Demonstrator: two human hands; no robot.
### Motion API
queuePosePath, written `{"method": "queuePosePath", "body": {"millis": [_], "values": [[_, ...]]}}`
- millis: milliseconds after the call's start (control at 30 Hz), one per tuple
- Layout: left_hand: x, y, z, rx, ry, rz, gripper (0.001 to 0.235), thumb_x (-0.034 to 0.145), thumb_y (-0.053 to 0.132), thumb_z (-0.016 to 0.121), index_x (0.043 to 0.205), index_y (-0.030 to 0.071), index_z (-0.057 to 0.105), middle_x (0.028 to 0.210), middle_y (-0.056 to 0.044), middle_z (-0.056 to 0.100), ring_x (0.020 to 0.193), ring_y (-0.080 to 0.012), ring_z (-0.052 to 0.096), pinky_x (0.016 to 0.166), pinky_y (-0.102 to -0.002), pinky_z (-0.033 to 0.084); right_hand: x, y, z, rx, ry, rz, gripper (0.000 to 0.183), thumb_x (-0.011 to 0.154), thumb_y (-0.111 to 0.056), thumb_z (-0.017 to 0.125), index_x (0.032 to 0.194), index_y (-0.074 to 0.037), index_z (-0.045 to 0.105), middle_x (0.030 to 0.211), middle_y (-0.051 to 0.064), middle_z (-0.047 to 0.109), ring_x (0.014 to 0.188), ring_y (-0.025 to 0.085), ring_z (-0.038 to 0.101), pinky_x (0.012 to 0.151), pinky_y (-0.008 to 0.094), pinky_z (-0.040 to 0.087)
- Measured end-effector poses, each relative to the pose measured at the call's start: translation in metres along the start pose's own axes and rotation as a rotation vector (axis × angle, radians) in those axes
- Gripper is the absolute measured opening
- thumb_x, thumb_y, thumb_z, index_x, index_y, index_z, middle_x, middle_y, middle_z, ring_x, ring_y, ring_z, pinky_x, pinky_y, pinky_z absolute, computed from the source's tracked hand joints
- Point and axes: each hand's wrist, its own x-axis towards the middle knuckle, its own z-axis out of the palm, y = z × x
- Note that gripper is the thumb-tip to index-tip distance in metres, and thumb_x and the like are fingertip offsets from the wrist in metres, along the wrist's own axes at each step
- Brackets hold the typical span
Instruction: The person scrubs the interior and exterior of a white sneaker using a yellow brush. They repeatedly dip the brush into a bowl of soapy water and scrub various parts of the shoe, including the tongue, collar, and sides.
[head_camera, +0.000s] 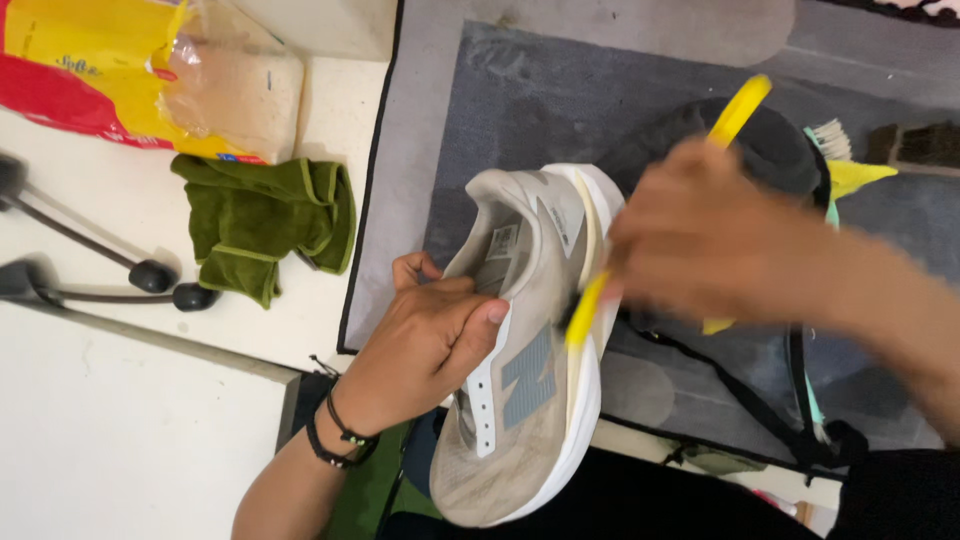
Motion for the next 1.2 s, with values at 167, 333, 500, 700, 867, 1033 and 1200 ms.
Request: {"method": "queuePosePath", "body": {"millis": [167, 333, 500, 700, 867, 1033, 1200], "values": [[0.001, 0.000, 0.001, 0.000, -0.018, -0.014, 0.047, 0.117, 0.024, 0.040, 0.071, 0.015, 0.039, 0.063, 0.003, 0.035, 0.059, -0.0168, 0.043, 0.090, -0.042, 0.029, -0.002, -0.013, 0.008, 0.096, -0.061, -0.058, 0.016, 0.099, -0.007, 0.071, 0.105, -0.020, 0.064, 0.100, -0.002, 0.063, 0.091, 0.023, 0.054, 0.088, 0.047, 0.040], [0.003, 0.001, 0.000, -0.008, -0.008, -0.002, 0.048, 0.117, 0.026, 0.038, 0.071, 0.015, 0.040, 0.062, 0.003, 0.038, 0.059, -0.0173, 0.044, 0.089, -0.043, 0.031, 0.000, -0.020, 0.014, 0.192, -0.016, -0.068, 0.015, 0.100, -0.021, 0.078, 0.113, -0.020, 0.071, 0.111, 0.004, 0.075, 0.101, 0.035, 0.067, 0.082, 0.058, 0.043], [0.002, 0.005, 0.001, 0.001, -0.024, -0.018, 0.048, 0.117, 0.026, 0.036, 0.071, 0.016, 0.035, 0.061, 0.004, 0.034, 0.059, -0.0160, 0.041, 0.090, -0.042, 0.030, -0.016, 0.033, -0.002, -0.108, 0.155, 0.151, 0.017, 0.106, -0.023, 0.079, 0.096, -0.011, 0.072, 0.098, 0.005, 0.070, 0.083, 0.025, 0.061, 0.092, 0.045, 0.030], [0.001, 0.001, 0.000, 0.007, -0.033, -0.013, 0.049, 0.118, 0.028, 0.034, 0.071, 0.016, 0.037, 0.062, 0.004, 0.035, 0.058, -0.0155, 0.041, 0.092, -0.041, 0.030, -0.037, 0.045, 0.038, -0.125, 0.076, 0.123, 0.011, 0.106, -0.029, 0.065, 0.100, -0.038, 0.070, 0.106, -0.007, 0.074, 0.097, 0.032, 0.065, 0.081, 0.060, 0.033], [0.003, 0.002, 0.000, -0.001, -0.044, -0.004, 0.046, 0.117, 0.026, 0.035, 0.072, 0.017, 0.036, 0.063, 0.004, 0.033, 0.058, -0.0157, 0.040, 0.090, -0.041, 0.029, 0.003, 0.008, 0.014, -0.028, -0.408, 0.357, 0.026, 0.100, -0.029, 0.054, 0.114, -0.036, 0.075, 0.114, -0.009, 0.072, 0.116, 0.031, 0.057, 0.103, 0.055, 0.038], [0.000, 0.002, 0.002, 0.023, -0.047, 0.003, 0.046, 0.117, 0.025, 0.035, 0.072, 0.016, 0.035, 0.063, 0.005, 0.033, 0.059, -0.0150, 0.039, 0.092, -0.041, 0.030, -0.019, 0.043, 0.014, -0.035, 0.216, 0.185, 0.020, 0.105, -0.026, 0.079, 0.093, -0.011, 0.070, 0.097, 0.003, 0.067, 0.088, 0.024, 0.059, 0.095, 0.043, 0.028], [-0.001, 0.001, 0.002, 0.001, -0.049, -0.023, 0.048, 0.118, 0.028, 0.034, 0.071, 0.017, 0.035, 0.062, 0.004, 0.030, 0.058, -0.0147, 0.039, 0.090, -0.041, 0.029, -0.025, 0.054, 0.027, 0.053, 0.232, 0.091, 0.022, 0.112, -0.018, 0.049, 0.106, -0.028, 0.067, 0.109, -0.001, 0.068, 0.104, 0.028, 0.065, 0.094, 0.054, 0.035]]}}
